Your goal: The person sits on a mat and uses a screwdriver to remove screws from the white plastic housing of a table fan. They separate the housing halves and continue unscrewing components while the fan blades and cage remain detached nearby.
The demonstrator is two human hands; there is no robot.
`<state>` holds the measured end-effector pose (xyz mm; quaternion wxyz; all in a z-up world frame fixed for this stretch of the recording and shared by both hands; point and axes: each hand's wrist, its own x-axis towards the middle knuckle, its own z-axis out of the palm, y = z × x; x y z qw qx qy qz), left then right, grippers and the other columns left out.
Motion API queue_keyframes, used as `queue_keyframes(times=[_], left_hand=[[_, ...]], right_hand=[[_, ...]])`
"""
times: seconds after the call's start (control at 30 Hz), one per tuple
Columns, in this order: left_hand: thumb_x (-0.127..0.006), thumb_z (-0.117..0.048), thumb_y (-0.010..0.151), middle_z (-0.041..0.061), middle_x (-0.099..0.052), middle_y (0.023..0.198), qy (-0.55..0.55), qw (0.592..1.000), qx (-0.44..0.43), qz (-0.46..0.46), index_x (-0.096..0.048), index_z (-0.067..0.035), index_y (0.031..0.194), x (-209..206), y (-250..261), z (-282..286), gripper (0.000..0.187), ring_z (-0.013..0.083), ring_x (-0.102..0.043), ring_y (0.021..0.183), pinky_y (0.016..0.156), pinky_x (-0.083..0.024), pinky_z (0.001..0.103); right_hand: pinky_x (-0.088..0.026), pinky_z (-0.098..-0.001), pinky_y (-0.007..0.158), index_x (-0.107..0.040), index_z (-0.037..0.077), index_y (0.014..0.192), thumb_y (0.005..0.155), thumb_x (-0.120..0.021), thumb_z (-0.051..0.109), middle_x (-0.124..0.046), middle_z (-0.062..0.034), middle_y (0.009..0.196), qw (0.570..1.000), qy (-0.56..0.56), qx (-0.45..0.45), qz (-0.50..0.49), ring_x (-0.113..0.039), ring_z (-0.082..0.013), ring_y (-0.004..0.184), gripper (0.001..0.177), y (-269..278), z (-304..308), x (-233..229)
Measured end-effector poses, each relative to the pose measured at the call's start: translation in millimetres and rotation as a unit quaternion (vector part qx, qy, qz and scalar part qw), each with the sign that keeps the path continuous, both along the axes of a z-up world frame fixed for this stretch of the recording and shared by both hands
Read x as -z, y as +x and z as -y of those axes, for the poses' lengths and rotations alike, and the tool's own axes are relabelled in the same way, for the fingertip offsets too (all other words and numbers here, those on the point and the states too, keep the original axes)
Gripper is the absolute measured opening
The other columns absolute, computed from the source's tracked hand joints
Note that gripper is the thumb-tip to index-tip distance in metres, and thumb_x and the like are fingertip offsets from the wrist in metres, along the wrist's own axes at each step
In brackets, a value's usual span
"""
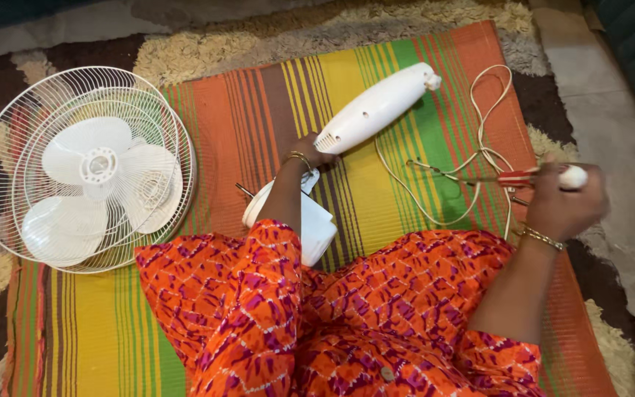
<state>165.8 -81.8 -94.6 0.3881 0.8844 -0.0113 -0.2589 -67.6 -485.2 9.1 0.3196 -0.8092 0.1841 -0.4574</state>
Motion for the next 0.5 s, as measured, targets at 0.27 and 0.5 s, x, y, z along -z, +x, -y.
queue_keyframes(times=[0.27,0.5], left_hand=[[-0.095,-0.042,0.063,0.009,-0.078,0.103,0.017,1.0,0.014,-0.005,-0.066,-0.008,0.119,22.2,14.0,-3.9,0.073,0.019,-0.074,0.089,0.081,-0.059,0.036],[-0.094,-0.046,0.064,0.01,-0.077,0.11,0.054,0.998,0.025,-0.016,-0.064,-0.009,0.124,17.4,13.9,-4.0,0.077,0.021,-0.073,0.099,0.089,-0.057,0.038]], right_hand=[[-0.058,-0.034,0.067,-0.065,-0.005,0.106,0.106,-0.074,0.027,-0.068,-0.015,0.092,0.971,-0.078,-0.008,0.227,-0.069,-0.0233,0.078,0.033,-2.9,2.6,5.1],[-0.055,-0.0344,0.071,-0.074,0.01,0.095,0.093,-0.085,0.03,-0.07,-0.007,0.086,0.975,-0.138,-0.163,-0.058,-0.068,-0.0199,0.078,0.023,8.8,-64.8,-12.9]])
